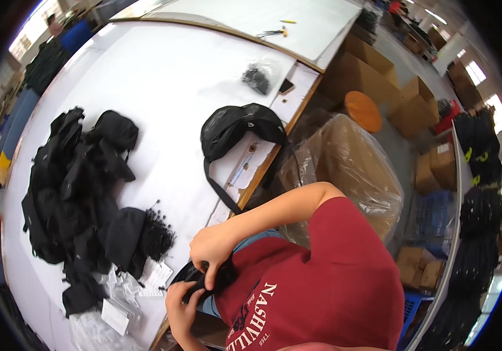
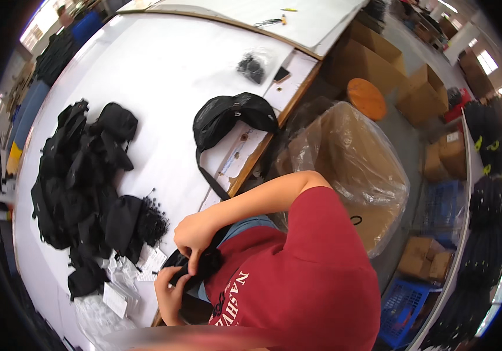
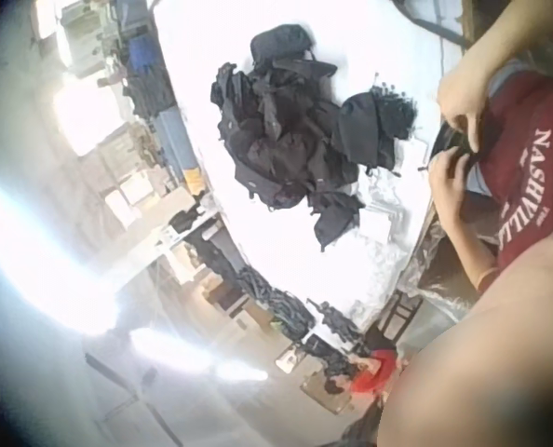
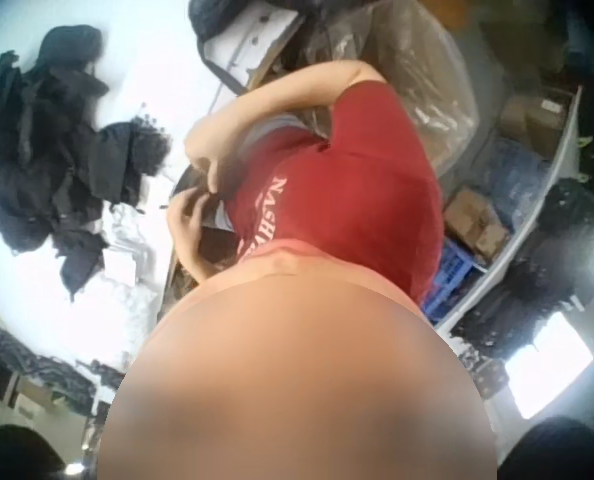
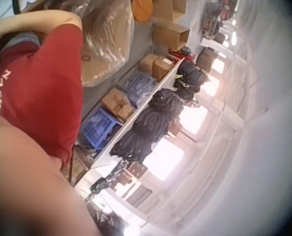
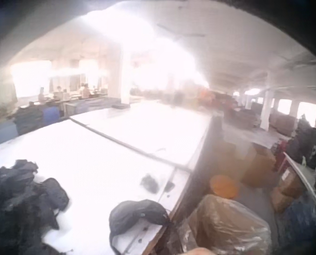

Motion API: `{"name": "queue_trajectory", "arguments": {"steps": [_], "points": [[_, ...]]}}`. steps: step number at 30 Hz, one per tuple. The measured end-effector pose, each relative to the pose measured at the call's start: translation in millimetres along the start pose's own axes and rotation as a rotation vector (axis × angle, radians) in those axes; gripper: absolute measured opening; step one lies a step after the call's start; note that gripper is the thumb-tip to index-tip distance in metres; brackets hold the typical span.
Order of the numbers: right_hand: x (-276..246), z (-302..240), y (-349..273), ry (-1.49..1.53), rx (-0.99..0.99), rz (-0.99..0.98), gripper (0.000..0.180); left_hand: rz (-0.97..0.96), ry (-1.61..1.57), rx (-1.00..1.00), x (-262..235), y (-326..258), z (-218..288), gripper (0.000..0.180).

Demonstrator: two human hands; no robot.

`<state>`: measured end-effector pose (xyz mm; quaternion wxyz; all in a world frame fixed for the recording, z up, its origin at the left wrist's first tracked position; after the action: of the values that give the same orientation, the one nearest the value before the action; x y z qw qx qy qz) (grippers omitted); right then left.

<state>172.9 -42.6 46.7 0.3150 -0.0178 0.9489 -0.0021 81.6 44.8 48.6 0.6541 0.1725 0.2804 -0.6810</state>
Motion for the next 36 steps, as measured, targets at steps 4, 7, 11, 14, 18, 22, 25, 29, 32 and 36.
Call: {"name": "queue_trajectory", "arguments": {"steps": [4,7,11,14,18,22,25,29,32,36], "points": [[3.9,9.0,4.6,-0.179,-0.025,-0.063,0.041,0.482,0.159,0.211,-60.3,17.2,-12.7,0.016],[5.1,9.9,-3.5,-0.191,0.051,-0.104,0.037,0.769,0.213,-0.195,-136.8,4.9,-112.3,0.019],[-6.7,0.5,-6.1,-0.125,0.015,0.023,0.036,0.579,0.793,-0.390,-125.6,-6.2,-197.6,0.046],[-1.5,5.7,-4.9,-0.244,0.112,-0.133,0.032,0.738,0.672,-0.397,-122.2,-11.0,-193.8,0.037],[-5.2,-0.4,-1.0,-0.219,0.055,-0.103,0.029,0.727,0.589,-0.512,-123.0,-16.1,-203.9,0.037],[-11.4,-7.3,2.3,-0.259,0.040,-0.080,0.028,1.085,0.786,-0.252,-130.1,-23.0,-176.4,0.040],[-13.1,-7.4,3.8,-0.302,0.022,-0.051,0.028,0.973,0.665,-0.227,-139.2,-8.3,-178.3,0.039],[-16.3,-11.5,7.0,-0.313,0.000,-0.026,0.027,0.847,0.728,-0.376,-150.8,1.4,-179.5,0.025],[-27.0,-11.3,9.1,-0.338,-0.006,0.028,0.028,0.902,0.625,-0.405,-160.1,0.7,-159.1,0.019],[-37.9,-11.6,18.1,-0.443,-0.011,0.056,0.027,0.985,0.377,-0.308,-164.4,-3.8,-122.2,0.020]]}}
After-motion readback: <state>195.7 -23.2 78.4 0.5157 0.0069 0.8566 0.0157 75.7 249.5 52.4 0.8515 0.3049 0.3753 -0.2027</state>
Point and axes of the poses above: each hand's wrist, its own y-axis towards the middle knuckle, its own x-axis out of the palm, z = x × y, the point moved 8 cm from there along y, towards the middle knuckle, and after that the axes turned 1 degree about -y, right-handed, at the moved point
